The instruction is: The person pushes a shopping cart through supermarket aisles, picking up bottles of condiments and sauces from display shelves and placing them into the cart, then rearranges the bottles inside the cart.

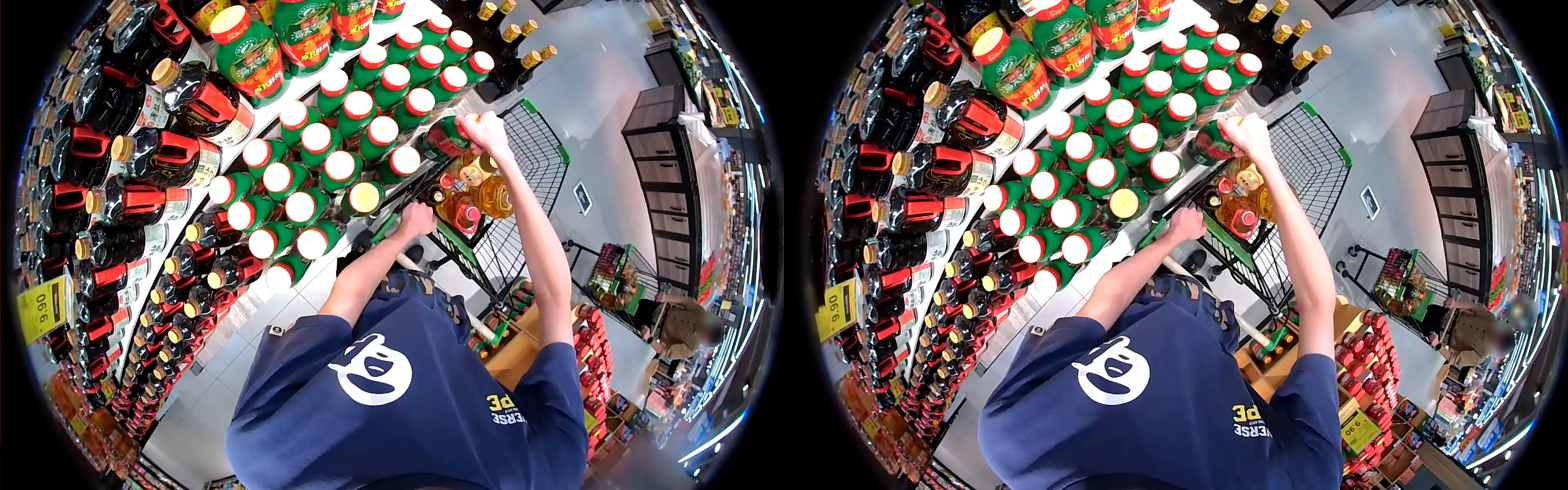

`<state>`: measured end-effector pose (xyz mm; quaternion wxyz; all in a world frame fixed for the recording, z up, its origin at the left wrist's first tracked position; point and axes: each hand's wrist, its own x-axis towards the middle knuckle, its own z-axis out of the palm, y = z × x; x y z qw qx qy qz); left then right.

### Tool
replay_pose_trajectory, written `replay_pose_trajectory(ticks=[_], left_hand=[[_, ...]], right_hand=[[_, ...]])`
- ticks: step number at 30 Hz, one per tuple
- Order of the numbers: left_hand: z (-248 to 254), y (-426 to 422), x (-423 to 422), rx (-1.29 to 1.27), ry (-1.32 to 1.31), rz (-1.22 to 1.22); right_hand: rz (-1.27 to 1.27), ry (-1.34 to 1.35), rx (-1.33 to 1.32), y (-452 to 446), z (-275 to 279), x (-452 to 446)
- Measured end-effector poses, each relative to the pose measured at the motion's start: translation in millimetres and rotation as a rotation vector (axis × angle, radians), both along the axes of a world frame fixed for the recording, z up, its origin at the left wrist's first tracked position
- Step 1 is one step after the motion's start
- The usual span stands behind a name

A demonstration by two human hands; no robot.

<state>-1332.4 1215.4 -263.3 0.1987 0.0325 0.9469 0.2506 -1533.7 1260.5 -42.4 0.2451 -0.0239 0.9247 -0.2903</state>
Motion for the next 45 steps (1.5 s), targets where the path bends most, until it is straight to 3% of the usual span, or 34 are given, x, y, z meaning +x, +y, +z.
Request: replay_pose_trajectory(ticks=[5,8,12,19,20,24,31,35,40,43,45], left_hand=[[0,4,-2,-0.037,0.017,-0.018],[-11,5,0,0.021,0.077,0.007],[-10,4,-1,0.04,0.129,0.02],[-14,6,-10,-0.041,-0.004,-0.041],[-11,6,-10,-0.046,-0.024,-0.045],[-10,5,-11,-0.037,-0.01,-0.055],[-4,6,-12,-0.044,-0.066,-0.027],[-10,6,-8,-0.005,-0.053,0.0],[4,5,-11,-0.076,-0.102,-0.082],[16,3,-9,-0.031,-0.047,-0.053],[21,3,-12,-0.042,-0.109,-0.056]], right_hand=[[0.023,0.087,0.095,-13,-26,-13],[0.102,0.293,0.272,-27,-25,-5],[0.053,0.214,0.347,-32,-22,-8],[-0.046,0.103,0.22,-40,-28,-7],[-0.029,-0.042,0.192,-37,-25,-9],[-0.167,-0.217,0.19,-47,-13,3],[-0.241,-0.289,0.174,-45,-9,4],[-0.264,-0.435,-0.024,-38,-42,-4],[-0.289,-0.466,-0.05,-31,-40,0],[-0.295,-0.523,-0.384,-5,-37,21],[-0.309,-0.496,-0.347,18,-57,24]])
